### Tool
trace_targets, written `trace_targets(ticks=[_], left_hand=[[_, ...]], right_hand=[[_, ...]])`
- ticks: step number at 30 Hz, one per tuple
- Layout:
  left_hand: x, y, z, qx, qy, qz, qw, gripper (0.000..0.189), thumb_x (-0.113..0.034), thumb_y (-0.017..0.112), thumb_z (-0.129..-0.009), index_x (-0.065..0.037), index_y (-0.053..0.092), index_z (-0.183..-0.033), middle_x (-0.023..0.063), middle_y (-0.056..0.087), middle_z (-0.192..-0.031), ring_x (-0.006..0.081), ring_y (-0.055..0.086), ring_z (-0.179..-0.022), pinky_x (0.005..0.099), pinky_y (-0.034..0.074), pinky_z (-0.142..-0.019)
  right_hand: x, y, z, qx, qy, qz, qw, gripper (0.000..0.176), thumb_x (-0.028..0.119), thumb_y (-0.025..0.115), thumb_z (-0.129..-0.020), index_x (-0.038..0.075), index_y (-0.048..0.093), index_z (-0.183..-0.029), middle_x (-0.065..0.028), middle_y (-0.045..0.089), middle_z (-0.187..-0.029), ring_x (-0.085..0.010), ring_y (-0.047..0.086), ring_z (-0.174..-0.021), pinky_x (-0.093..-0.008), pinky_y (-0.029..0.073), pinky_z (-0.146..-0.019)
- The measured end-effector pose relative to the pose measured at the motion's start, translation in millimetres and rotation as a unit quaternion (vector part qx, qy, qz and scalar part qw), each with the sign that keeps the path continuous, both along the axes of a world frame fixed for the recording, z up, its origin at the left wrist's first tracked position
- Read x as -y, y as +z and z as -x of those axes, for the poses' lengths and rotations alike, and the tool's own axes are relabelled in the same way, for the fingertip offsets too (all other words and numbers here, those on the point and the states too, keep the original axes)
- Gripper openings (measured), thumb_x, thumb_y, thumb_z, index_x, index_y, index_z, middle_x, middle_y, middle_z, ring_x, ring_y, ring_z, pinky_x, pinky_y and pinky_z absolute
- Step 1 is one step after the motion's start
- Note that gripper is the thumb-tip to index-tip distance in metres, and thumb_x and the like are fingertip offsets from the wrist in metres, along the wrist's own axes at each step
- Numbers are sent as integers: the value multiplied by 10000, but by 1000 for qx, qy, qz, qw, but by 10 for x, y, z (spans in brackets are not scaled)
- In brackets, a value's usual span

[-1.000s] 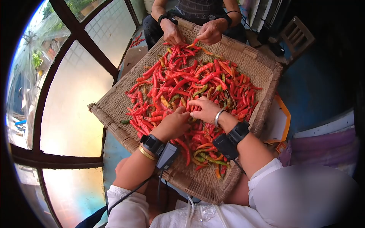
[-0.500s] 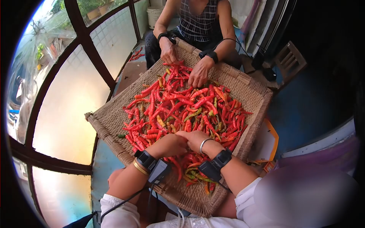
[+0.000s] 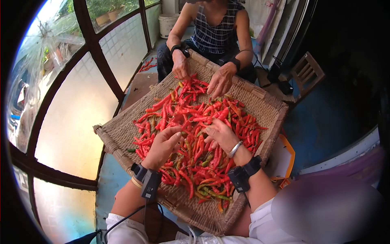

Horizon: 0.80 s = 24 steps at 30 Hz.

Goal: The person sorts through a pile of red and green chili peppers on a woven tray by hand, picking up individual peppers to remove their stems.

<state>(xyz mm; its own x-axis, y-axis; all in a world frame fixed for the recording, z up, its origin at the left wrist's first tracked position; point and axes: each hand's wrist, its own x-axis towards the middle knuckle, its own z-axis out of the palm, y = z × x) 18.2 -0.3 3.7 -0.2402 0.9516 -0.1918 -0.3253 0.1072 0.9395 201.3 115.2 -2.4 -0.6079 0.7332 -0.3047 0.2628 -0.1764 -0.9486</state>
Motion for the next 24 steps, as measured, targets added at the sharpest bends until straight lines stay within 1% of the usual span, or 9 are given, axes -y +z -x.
trace_targets(ticks=[2, 4, 6, 13, 16, 19, 22, 23, 24], left_hand=[[21, -26, -66, -202, -137, 53, 968, 276, -203, 520, -877, -5, 529, -1070, 20, 566, -834, 86, 515, -669, 242, 438, -583], [48, -136, -115, -313, -184, -17, 932, 266, -227, 561, -837, -19, 552, -1003, 64, 569, -830, 178, 566, -704, 321, 468, -632], [69, -228, -182, -617, -246, -17, 747, 248, -246, 555, -812, -57, 556, -973, 103, 577, -845, 260, 581, -777, 362, 476, -668], [24, -217, -263, -600, -353, 14, 718, 236, -228, 555, -761, -68, 560, -934, 163, 573, -720, 328, 574, -712, 416, 454, -631], [31, -280, -262, -587, -383, 2, 713, 221, -221, 550, -762, -69, 595, -916, 169, 587, -715, 330, 577, -694, 416, 450, -622], [32, -299, -269, -545, -414, -13, 729, 201, -232, 545, -766, -59, 609, -845, 163, 585, -705, 329, 578, -686, 414, 449, -621], [-34, -257, -274, -645, -432, 17, 630, 203, -242, 543, -764, -50, 603, -797, 160, 584, -702, 328, 580, -686, 416, 449, -611], [-32, -252, -271, -654, -363, 58, 661, 208, -247, 543, -762, -49, 597, -793, 159, 583, -700, 331, 579, -686, 417, 449, -605], [-32, -234, -264, -658, -291, 98, 687, 212, -252, 543, -759, -48, 591, -789, 158, 582, -698, 333, 579, -686, 418, 450, -599]], right_hand=[[-22, -8, -6, 31, -31, -46, 998, 410, 316, 546, -817, 35, 520, -1114, -112, 606, -952, -304, 590, -817, -405, 464, -741], [-42, -19, -32, 410, 167, -309, 842, 467, 323, 560, -810, 60, 457, -1183, -137, 589, -977, -316, 567, -905, -419, 450, -793], [-6, -121, -41, 434, 159, -314, 829, 452, 272, 601, -755, 107, 463, -1152, -164, 565, -1005, -324, 551, -901, -407, 443, -782], [-60, -522, -47, 291, 155, -358, 874, 484, 239, 616, -744, 71, 466, -1173, -175, 581, -979, -341, 546, -936, -395, 440, -806], [-33, -508, -9, 232, 219, -215, 923, 474, 223, 610, -743, 48, 477, -1163, -163, 607, -902, -303, 580, -873, -357, 459, -772], [12, -635, 73, 298, 231, -195, 905, 496, 306, 625, -736, 82, 502, -1161, -157, 565, -1085, -297, 534, -1005, -370, 420, -865], [79, -604, 106, 267, 267, -155, 913, 493, 329, 627, -733, 95, 514, -1152, -161, 564, -1081, -300, 516, -1030, -371, 410, -869], [83, -844, 119, 219, 250, -215, 918, 392, 169, 602, -769, 47, 512, -1130, -103, 618, -832, -171, 593, -600, -278, 469, -538], [141, -788, 140, 219, 250, -212, 919, 392, 169, 602, -769, 47, 512, -1130, -103, 618, -832, -171, 593, -600, -278, 469, -538]])
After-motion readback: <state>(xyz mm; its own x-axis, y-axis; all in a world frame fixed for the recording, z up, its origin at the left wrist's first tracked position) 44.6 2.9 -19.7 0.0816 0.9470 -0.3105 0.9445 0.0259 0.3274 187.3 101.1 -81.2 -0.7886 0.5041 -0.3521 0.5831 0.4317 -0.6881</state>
